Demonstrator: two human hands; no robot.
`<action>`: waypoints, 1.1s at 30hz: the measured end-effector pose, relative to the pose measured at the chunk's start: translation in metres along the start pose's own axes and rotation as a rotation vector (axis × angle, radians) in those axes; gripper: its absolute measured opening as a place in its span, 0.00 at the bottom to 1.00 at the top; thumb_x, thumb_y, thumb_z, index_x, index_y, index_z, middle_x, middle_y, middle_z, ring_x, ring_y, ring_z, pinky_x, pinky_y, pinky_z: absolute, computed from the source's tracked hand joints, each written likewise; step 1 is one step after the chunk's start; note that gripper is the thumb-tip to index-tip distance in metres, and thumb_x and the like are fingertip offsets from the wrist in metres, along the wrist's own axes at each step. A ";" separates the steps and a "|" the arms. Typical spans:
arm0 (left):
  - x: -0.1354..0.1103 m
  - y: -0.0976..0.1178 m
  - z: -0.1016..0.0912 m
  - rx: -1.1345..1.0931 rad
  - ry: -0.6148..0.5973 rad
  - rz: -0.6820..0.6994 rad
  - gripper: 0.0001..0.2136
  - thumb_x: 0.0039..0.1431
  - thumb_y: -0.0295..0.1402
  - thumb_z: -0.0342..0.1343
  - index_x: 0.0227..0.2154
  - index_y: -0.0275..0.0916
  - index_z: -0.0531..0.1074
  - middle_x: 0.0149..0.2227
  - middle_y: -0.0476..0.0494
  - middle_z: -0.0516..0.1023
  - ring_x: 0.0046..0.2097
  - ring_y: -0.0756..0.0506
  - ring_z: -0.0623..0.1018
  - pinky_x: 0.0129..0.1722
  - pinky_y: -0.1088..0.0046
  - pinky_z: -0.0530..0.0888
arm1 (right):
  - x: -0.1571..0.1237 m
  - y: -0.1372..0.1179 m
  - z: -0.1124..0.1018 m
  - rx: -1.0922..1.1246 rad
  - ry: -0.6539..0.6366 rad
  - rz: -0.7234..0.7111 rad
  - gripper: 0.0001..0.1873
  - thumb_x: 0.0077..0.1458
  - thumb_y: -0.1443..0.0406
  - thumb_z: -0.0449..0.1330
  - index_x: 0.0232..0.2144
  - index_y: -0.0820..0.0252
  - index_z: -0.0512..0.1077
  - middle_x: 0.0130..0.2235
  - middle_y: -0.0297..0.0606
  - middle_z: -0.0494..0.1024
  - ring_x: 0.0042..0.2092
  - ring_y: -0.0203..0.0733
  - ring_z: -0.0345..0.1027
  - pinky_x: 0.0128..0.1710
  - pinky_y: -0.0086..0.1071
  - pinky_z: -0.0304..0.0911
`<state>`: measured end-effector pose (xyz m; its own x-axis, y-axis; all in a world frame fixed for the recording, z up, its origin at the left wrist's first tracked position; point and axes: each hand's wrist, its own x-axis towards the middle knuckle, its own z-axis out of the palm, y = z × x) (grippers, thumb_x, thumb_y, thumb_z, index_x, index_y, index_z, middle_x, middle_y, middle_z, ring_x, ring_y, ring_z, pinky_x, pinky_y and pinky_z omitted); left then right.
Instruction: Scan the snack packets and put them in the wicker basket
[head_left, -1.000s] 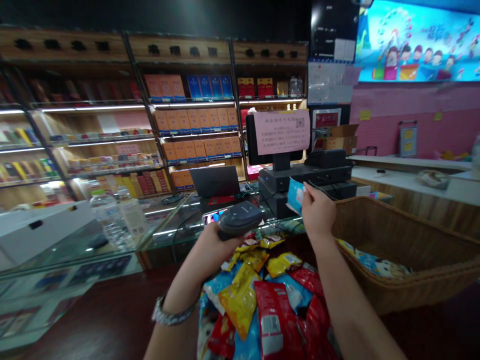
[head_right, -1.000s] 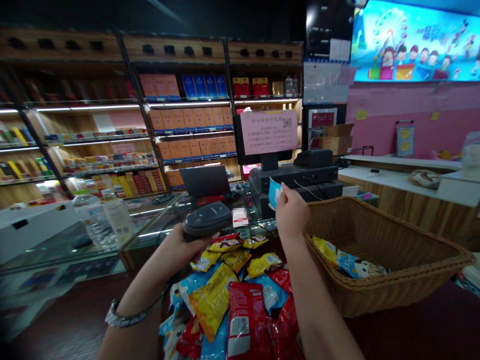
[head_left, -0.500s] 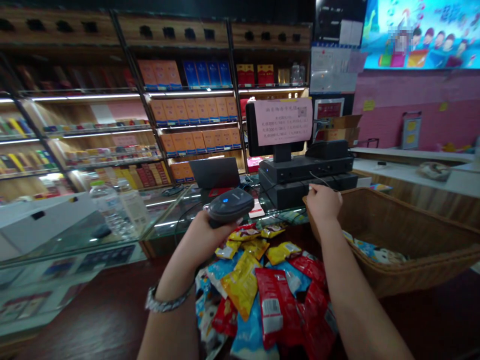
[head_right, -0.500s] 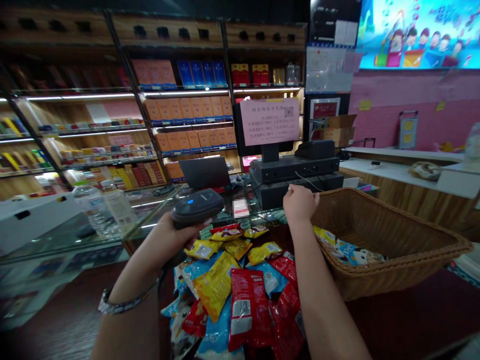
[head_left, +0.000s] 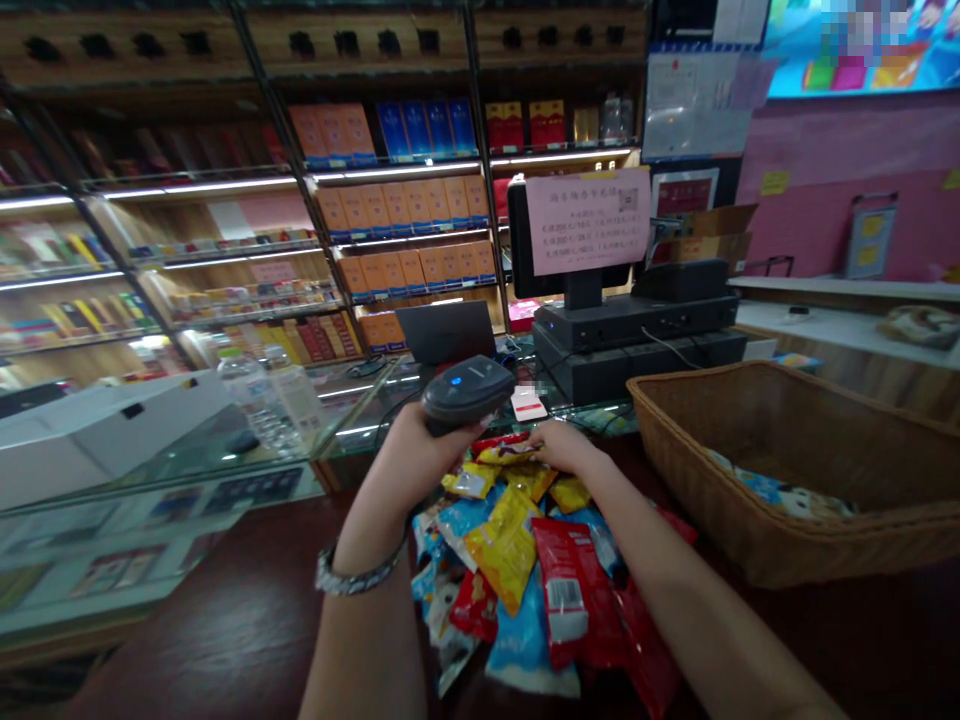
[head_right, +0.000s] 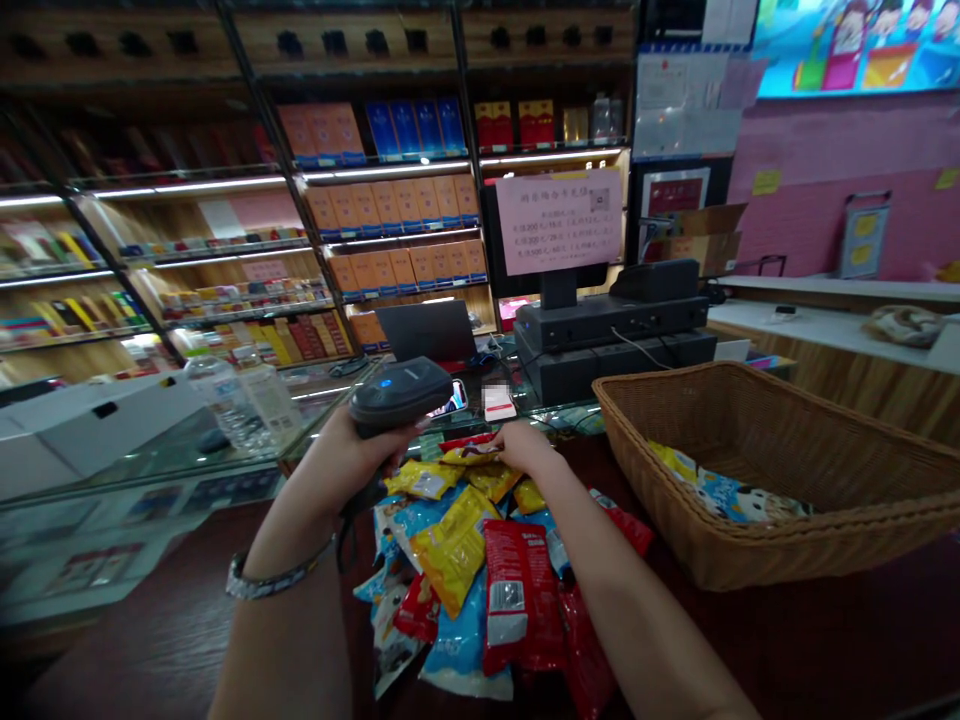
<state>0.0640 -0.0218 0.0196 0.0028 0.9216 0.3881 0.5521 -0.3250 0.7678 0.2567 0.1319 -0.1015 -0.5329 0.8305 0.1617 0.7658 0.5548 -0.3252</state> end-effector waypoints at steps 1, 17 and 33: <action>0.000 0.000 -0.001 -0.006 0.004 0.000 0.13 0.52 0.42 0.64 0.24 0.36 0.73 0.15 0.53 0.68 0.18 0.52 0.66 0.21 0.75 0.65 | -0.001 0.001 -0.005 0.023 0.007 0.002 0.17 0.55 0.64 0.63 0.48 0.50 0.81 0.47 0.41 0.83 0.49 0.46 0.75 0.47 0.31 0.65; 0.002 -0.004 -0.002 0.015 -0.020 -0.036 0.15 0.53 0.43 0.63 0.22 0.37 0.72 0.15 0.52 0.68 0.18 0.51 0.66 0.22 0.74 0.65 | -0.020 -0.005 -0.062 1.393 0.593 0.256 0.07 0.56 0.65 0.65 0.36 0.65 0.79 0.31 0.39 0.83 0.24 0.34 0.76 0.22 0.22 0.67; 0.007 -0.003 0.008 -0.002 -0.050 -0.046 0.13 0.53 0.43 0.63 0.25 0.37 0.73 0.15 0.52 0.69 0.17 0.51 0.67 0.20 0.75 0.66 | -0.026 -0.009 -0.076 1.533 0.736 0.334 0.06 0.56 0.69 0.65 0.37 0.67 0.77 0.25 0.36 0.81 0.21 0.32 0.74 0.17 0.17 0.60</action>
<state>0.0693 -0.0122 0.0159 0.0192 0.9449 0.3267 0.5511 -0.2827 0.7851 0.2907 0.1091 -0.0317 0.1611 0.9793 0.1227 -0.4430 0.1828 -0.8777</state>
